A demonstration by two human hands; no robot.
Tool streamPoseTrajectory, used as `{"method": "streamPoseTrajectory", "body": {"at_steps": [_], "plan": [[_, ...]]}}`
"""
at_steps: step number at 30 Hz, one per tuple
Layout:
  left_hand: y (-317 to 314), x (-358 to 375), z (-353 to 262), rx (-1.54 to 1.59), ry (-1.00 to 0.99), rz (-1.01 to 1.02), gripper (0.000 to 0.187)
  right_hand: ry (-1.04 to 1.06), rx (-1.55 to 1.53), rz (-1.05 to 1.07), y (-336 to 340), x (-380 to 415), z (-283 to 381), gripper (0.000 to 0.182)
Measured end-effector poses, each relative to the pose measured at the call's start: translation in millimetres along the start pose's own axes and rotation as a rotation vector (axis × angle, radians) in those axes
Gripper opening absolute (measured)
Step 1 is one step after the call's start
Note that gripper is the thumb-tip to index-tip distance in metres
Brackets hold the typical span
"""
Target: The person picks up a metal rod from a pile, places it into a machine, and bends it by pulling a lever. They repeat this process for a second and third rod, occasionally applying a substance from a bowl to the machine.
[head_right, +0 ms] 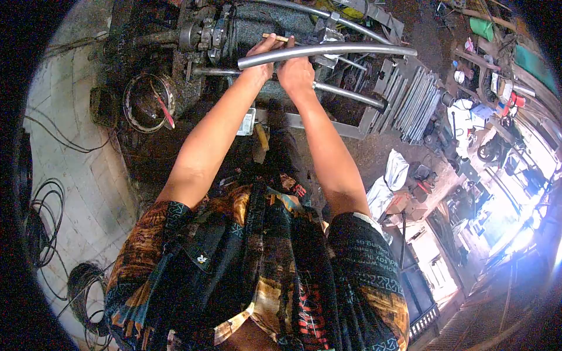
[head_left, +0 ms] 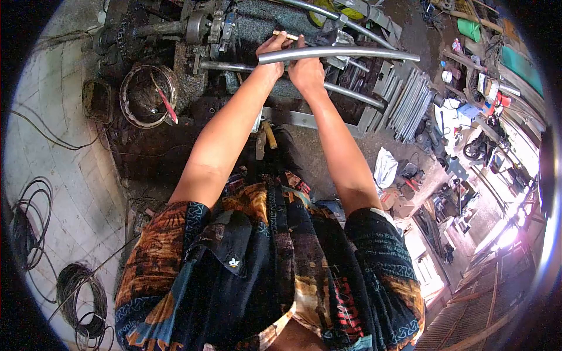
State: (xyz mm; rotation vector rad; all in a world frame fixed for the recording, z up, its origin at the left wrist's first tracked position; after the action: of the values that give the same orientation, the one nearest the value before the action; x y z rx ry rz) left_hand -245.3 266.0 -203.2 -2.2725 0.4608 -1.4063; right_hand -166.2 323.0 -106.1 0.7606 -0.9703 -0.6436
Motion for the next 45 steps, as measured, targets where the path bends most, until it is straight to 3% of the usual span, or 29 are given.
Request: {"method": "streamPoseTrajectory", "body": {"at_steps": [7,9,15,18,21,23,26,29,31,35,37,39,42,45], "plan": [[-1.9,-0.2,-2.4,0.014,0.017,-0.006,0.019,0.045,0.163,0.048,-14.4,21.2,-8.1,0.074],[-0.9,1.4,-3.6,0.013,0.009,-0.016,0.019,-0.002,-0.018,-0.067,-1.3,18.1,-7.3,0.074],[-1.6,1.3,-2.7,-0.019,-0.007,0.001,0.018,0.024,-0.006,-0.017,0.7,8.1,0.9,0.07],[-2.0,1.3,-1.0,-0.021,0.002,-0.022,0.019,0.004,0.1,0.008,-8.9,23.7,-1.8,0.048],[0.0,0.3,-1.9,-0.009,-0.004,-0.037,0.018,0.106,-0.102,-0.168,-1.2,22.9,-9.7,0.041],[0.7,-1.3,-1.2,-0.019,-0.052,0.02,0.016,0.065,-0.125,-0.094,10.8,15.2,3.6,0.039],[-0.3,0.4,0.0,-0.036,0.017,0.004,0.014,0.16,-0.115,-0.336,28.9,3.0,25.9,0.032],[1.9,-4.0,-0.2,-0.03,0.027,0.003,0.014,0.314,-0.105,-0.359,17.9,-20.9,26.1,0.03],[5.3,-8.1,0.2,-0.06,-0.004,-0.01,0.013,0.284,-0.076,-0.269,17.0,-26.5,25.7,0.021],[9.8,-11.4,-0.5,-0.074,0.046,-0.068,0.02,0.294,-0.098,-0.221,14.2,-33.0,23.7,0.019],[3.1,-4.4,-8.4,-0.109,0.058,-0.022,0.019,0.285,-0.091,-0.302,17.5,-25.9,24.9,0.022],[-13.3,11.1,-16.5,-0.164,0.086,0.137,0.018,0.226,-0.15,-0.313,22.4,-14.6,30.6,0.027],[-12.4,30.3,-32.9,-0.243,0.029,0.099,0.027,0.006,-0.284,-0.195,13.0,2.9,23.0,0.026],[-1.2,48.4,-53.7,-0.246,-0.049,0.166,0.047,0.215,-0.411,-0.346,18.4,35.8,27.1,0.023]]}}
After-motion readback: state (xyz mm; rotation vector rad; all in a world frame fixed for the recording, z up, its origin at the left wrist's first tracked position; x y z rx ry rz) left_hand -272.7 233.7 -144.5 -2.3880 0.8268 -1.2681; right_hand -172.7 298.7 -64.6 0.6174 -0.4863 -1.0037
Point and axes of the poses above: each hand's wrist, its own x-axis away from the middle knuckle, its own y-axis out of the back of the hand, z = x × y, the point moved 7 cm from there along -x, towards the middle knuckle, and after that the axes turned 4 degrees about -y, right-handed, at the moved point
